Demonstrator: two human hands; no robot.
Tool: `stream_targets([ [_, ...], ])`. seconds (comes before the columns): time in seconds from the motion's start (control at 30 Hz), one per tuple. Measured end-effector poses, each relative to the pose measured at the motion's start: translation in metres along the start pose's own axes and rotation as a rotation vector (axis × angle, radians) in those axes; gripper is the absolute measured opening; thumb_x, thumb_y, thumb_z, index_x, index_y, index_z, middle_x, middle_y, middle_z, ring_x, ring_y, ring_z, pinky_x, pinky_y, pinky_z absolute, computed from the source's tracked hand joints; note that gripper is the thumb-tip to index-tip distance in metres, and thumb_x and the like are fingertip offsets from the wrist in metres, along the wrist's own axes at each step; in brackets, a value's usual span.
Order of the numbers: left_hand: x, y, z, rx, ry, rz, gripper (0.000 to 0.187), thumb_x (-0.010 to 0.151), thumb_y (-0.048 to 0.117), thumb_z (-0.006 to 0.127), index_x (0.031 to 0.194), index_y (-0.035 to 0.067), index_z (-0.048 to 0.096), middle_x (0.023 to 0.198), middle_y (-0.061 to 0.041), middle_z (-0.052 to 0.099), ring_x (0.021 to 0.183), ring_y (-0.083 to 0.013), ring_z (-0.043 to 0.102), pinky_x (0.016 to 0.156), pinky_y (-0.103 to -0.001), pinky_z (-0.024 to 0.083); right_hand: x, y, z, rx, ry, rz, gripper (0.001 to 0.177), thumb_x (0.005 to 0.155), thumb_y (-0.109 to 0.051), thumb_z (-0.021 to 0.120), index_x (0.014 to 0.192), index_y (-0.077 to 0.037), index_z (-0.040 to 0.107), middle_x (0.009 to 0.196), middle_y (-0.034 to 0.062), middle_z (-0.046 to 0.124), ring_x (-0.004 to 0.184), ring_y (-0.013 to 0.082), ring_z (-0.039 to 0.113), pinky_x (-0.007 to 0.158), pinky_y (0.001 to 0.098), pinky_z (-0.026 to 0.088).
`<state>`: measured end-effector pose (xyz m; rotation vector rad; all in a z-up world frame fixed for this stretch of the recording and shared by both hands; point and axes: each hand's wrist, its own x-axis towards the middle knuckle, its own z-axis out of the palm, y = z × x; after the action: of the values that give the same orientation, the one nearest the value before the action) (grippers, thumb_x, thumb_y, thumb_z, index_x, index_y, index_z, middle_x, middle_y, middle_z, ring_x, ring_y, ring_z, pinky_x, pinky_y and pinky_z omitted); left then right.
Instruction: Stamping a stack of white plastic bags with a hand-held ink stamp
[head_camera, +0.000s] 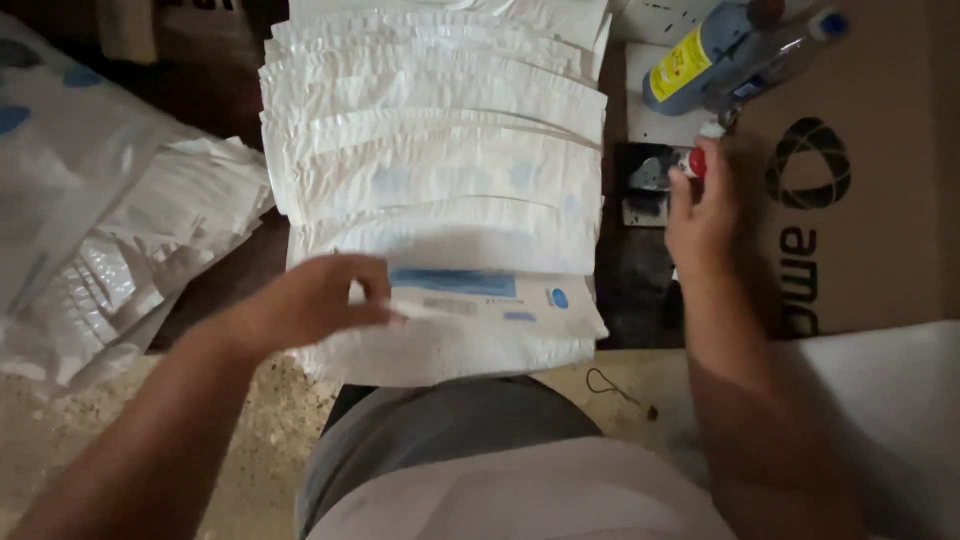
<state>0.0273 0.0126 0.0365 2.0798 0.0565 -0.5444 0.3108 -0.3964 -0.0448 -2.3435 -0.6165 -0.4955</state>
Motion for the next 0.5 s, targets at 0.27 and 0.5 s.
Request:
stream_targets([
  [0.27, 0.078, -0.049, -0.042, 0.362, 0.658, -0.086, 0.027, 0.102, 0.05, 0.069, 0.114, 0.026, 0.065, 0.111, -0.008, 0.074, 0.102, -0.0365, 0.071, 0.08, -0.052, 0.054, 0.013, -0.05, -0.044, 0.395, 0.122, 0.08, 0.04, 0.118, -0.014, 0.063, 0.153, -0.017, 0.044, 0.134, 0.0203, 0.052, 0.117, 0.0323, 0.058, 0.091, 0.0461, 0.063],
  [0.5, 0.081, -0.028, 0.013, 1.222, 1.046, 0.516, 0.011, 0.094, 0.018, 0.066, 0.099, 0.009, 0.065, 0.098, -0.022, 0.062, 0.091, -0.0466, 0.061, 0.069, -0.054, 0.05, -0.093, -0.186, -0.019, 0.217, -0.176, -0.15, 0.052, 0.075, -0.017, 0.094, 0.121, -0.002, 0.073, 0.099, 0.0123, 0.074, 0.086, 0.03, 0.071, 0.084, 0.0408, 0.058],
])
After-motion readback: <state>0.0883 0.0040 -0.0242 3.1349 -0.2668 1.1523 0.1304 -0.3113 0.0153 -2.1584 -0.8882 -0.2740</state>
